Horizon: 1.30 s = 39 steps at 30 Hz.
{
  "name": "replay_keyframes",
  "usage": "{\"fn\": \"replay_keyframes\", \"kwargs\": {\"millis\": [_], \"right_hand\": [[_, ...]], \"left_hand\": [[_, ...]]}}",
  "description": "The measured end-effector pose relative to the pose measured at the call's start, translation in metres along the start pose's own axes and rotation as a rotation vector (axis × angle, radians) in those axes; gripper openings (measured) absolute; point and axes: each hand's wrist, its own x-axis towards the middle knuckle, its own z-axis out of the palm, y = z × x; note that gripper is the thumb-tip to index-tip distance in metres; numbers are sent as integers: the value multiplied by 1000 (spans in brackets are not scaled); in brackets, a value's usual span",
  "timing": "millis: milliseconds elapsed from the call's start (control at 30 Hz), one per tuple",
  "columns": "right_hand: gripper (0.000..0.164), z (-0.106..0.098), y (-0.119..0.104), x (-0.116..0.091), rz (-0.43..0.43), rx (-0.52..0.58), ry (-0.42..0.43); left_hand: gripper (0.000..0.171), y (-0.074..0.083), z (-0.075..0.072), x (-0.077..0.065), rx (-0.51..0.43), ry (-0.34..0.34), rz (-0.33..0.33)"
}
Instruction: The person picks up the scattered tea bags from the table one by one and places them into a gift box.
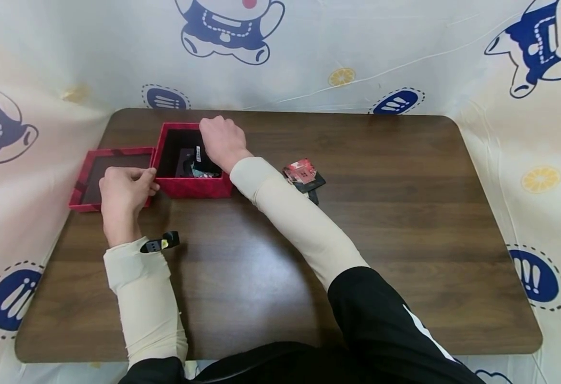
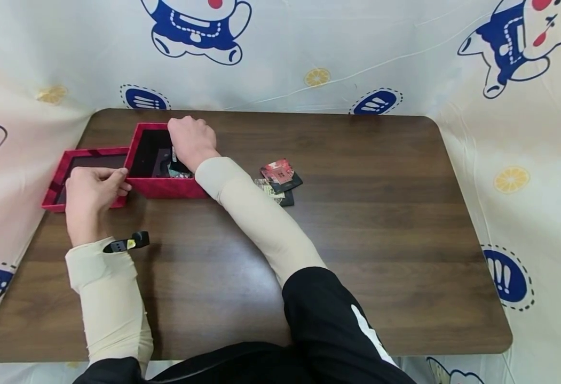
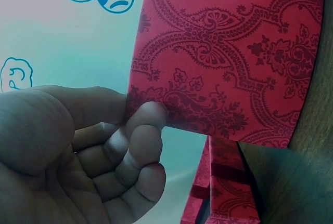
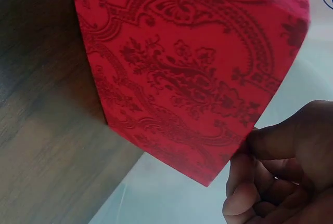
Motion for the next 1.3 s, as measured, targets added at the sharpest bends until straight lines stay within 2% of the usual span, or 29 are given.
{"fn": "replay_keyframes", "kwargs": {"millis": [167,267,367,500,600,833,1033,1200,1300], "right_hand": [[22,-4,10,-3,17,46,10],[21,-11,24,-9,77,186,21],[32,-14,45,-18,140,347,55],[42,-11,74,-32,174,463,110],[42,-6,92,-40,185,496,147],[30,-1,126,-57,233,507,226],[35,1,158,-76,258,541,248],[32,3,188,-97,360,559,281],[29,4,202,-105,424,562,269]], "left_hand": [[55,-1,3,0,-10,5,-9],[55,-1,5,0,-15,1,-8],[55,-1,5,1,-13,-1,4],[55,-2,5,2,-8,-1,10],[56,-3,5,1,-6,-2,4],[58,-3,3,0,-17,-17,-2],[59,-3,1,1,-10,-20,-5],[58,-4,1,2,-8,-22,4],[59,-5,1,2,1,-22,15]]}}
